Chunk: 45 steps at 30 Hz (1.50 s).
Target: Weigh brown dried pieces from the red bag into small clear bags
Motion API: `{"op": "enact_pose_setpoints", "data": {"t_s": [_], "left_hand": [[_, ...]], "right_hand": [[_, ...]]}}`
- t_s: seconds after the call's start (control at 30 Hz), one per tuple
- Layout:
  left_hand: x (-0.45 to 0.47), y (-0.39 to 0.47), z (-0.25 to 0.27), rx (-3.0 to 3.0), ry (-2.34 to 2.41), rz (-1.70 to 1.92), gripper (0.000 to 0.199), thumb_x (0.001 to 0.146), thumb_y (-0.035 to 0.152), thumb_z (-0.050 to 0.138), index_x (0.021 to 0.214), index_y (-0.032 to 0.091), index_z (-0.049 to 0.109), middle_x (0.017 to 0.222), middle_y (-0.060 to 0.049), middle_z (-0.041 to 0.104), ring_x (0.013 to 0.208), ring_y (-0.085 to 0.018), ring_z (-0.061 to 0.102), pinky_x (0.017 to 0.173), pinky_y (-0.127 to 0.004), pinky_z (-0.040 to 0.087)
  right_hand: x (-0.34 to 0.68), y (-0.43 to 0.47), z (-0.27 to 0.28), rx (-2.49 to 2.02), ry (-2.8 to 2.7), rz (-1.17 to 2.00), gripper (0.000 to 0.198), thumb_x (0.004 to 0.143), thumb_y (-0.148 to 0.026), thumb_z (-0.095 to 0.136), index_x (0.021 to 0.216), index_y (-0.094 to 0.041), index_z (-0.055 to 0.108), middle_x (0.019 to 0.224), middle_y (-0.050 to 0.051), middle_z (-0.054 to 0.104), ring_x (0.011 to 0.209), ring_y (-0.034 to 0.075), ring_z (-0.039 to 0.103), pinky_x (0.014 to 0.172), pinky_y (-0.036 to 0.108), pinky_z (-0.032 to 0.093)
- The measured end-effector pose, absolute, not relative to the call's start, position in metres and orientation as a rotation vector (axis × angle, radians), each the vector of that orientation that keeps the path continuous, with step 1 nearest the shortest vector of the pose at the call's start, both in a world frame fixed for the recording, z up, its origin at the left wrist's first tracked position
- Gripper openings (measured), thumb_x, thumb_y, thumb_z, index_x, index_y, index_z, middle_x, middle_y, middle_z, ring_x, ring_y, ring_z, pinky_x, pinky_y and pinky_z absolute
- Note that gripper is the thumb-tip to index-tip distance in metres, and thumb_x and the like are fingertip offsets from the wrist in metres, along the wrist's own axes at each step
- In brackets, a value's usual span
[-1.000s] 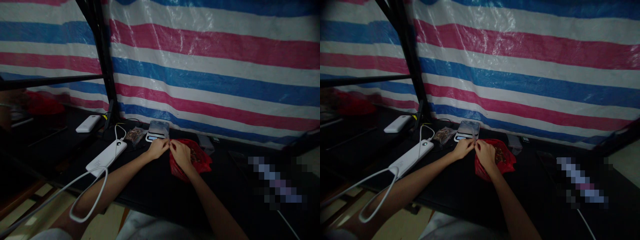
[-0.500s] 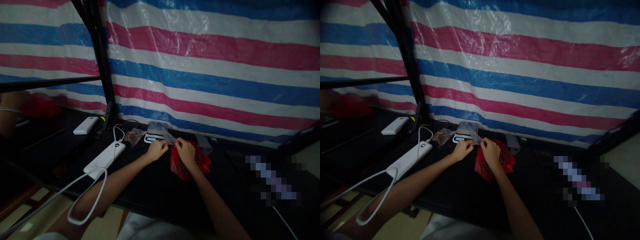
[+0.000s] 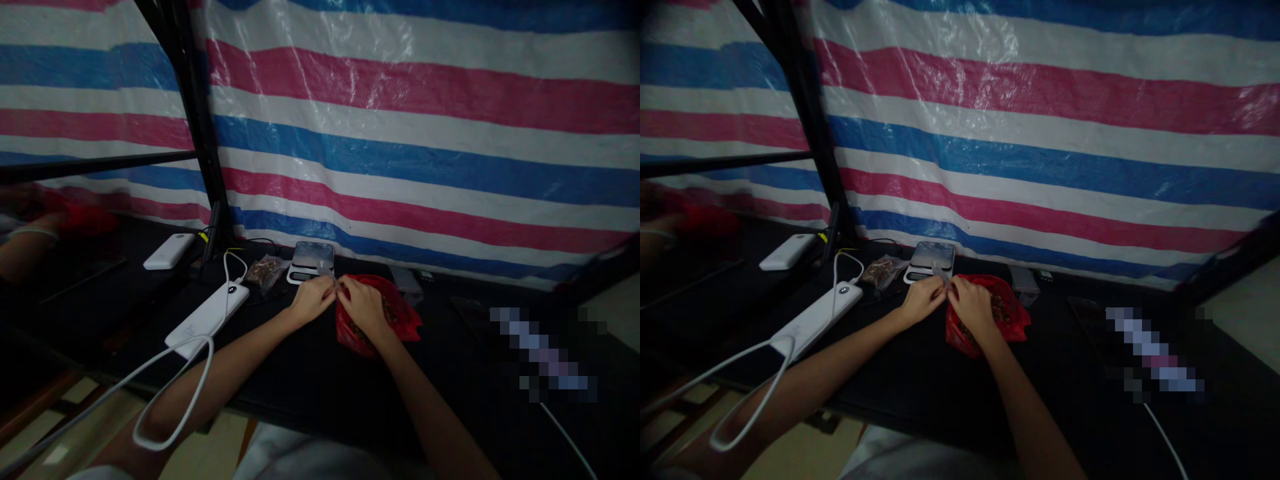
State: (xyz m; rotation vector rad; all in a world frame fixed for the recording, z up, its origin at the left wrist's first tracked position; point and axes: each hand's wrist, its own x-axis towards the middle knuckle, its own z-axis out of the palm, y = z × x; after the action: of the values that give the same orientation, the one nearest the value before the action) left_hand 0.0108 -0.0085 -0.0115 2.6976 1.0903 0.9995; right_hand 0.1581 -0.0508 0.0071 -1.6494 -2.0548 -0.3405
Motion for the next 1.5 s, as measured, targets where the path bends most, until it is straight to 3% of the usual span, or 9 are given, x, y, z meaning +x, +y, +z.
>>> {"op": "enact_pose_setpoints", "data": {"t_s": [0.13,0.23,0.33,0.47,0.87,1.07,1.23,1.33,1.5], "left_hand": [[0.009,-0.013,-0.007,2.643,1.321,1.306,0.016,0.081,0.023,0.043,0.07,0.017,0.053,0.084,-0.007,0.055,0.084,-0.019,0.048,0.074,-0.032,0.036],[0.006,-0.014,-0.001,2.707,1.296,1.356,0.014,0.078,0.021,0.045,0.084,0.019,0.057,0.103,-0.009,0.055,0.097,-0.023,0.047,0.086,-0.04,0.033],[0.006,-0.016,0.004,2.917,0.983,1.208,0.031,0.078,0.02,0.043,0.108,0.02,0.052,0.119,-0.008,0.051,0.113,-0.022,0.041,0.101,-0.044,0.022],[0.009,-0.015,0.007,2.952,0.846,1.078,0.055,0.075,0.042,0.05,0.122,0.014,0.042,0.126,-0.011,0.047,0.122,-0.025,0.035,0.107,-0.047,0.011],[0.001,-0.002,0.005,3.025,0.952,1.068,0.069,0.077,0.058,0.044,0.13,0.015,0.037,0.114,-0.011,0.054,0.11,-0.023,0.045,0.104,-0.041,0.019],[-0.001,0.004,0.001,3.093,0.943,1.04,0.063,0.079,0.058,0.04,0.125,0.015,0.041,0.11,-0.01,0.055,0.099,-0.021,0.052,0.086,-0.032,0.037],[-0.005,0.01,0.001,3.112,1.026,1.037,0.06,0.08,0.059,0.038,0.121,0.015,0.043,0.103,-0.009,0.057,0.091,-0.021,0.054,0.08,-0.033,0.037],[-0.005,0.011,0.001,3.129,1.034,0.999,0.059,0.08,0.059,0.037,0.119,0.015,0.044,0.101,-0.009,0.057,0.091,-0.021,0.054,0.082,-0.034,0.035],[-0.002,0.01,-0.002,3.192,0.988,0.863,0.053,0.083,0.054,0.036,0.114,0.013,0.046,0.102,-0.01,0.057,0.091,-0.021,0.053,0.08,-0.033,0.034]], "right_hand": [[0.162,-0.045,0.009,-1.679,-1.788,-0.187,0.015,0.081,-0.029,0.048,0.086,-0.025,0.062,0.078,0.0,0.068,0.067,0.016,0.061,0.055,0.024,0.035],[0.163,-0.041,0.011,-1.665,-1.644,-0.048,0.013,0.076,-0.032,0.053,0.08,-0.025,0.063,0.072,-0.002,0.067,0.062,0.015,0.06,0.053,0.023,0.036],[0.166,-0.037,0.009,-1.576,-1.655,0.12,0.013,0.074,-0.029,0.053,0.079,-0.024,0.064,0.07,-0.002,0.067,0.058,0.014,0.058,0.053,0.023,0.037],[0.172,-0.031,0.001,-1.481,-1.665,0.268,0.017,0.074,-0.03,0.052,0.077,-0.02,0.065,0.072,0.001,0.067,0.059,0.014,0.058,0.057,0.024,0.04],[0.174,-0.021,-0.015,-1.375,-1.665,0.541,0.019,0.073,-0.024,0.05,0.084,-0.017,0.064,0.08,0.003,0.067,0.069,0.016,0.061,0.065,0.027,0.045],[0.167,-0.037,0.004,-1.654,-1.729,0.297,0.02,0.078,-0.033,0.051,0.091,-0.025,0.063,0.08,-0.001,0.067,0.073,0.016,0.061,0.062,0.025,0.042],[0.161,-0.051,0.021,-1.706,-1.749,-0.086,0.027,0.086,-0.039,0.041,0.09,-0.024,0.064,0.088,0.001,0.066,0.078,0.016,0.06,0.062,0.024,0.039],[0.158,-0.053,0.021,-1.623,-1.788,-0.073,0.031,0.087,-0.04,0.039,0.084,-0.023,0.065,0.088,0.001,0.065,0.079,0.015,0.06,0.065,0.023,0.039],[0.156,-0.048,0.014,-1.655,-1.777,0.085,0.02,0.078,-0.042,0.054,0.088,-0.029,0.066,0.09,-0.003,0.067,0.08,0.016,0.061,0.067,0.025,0.041]]}}
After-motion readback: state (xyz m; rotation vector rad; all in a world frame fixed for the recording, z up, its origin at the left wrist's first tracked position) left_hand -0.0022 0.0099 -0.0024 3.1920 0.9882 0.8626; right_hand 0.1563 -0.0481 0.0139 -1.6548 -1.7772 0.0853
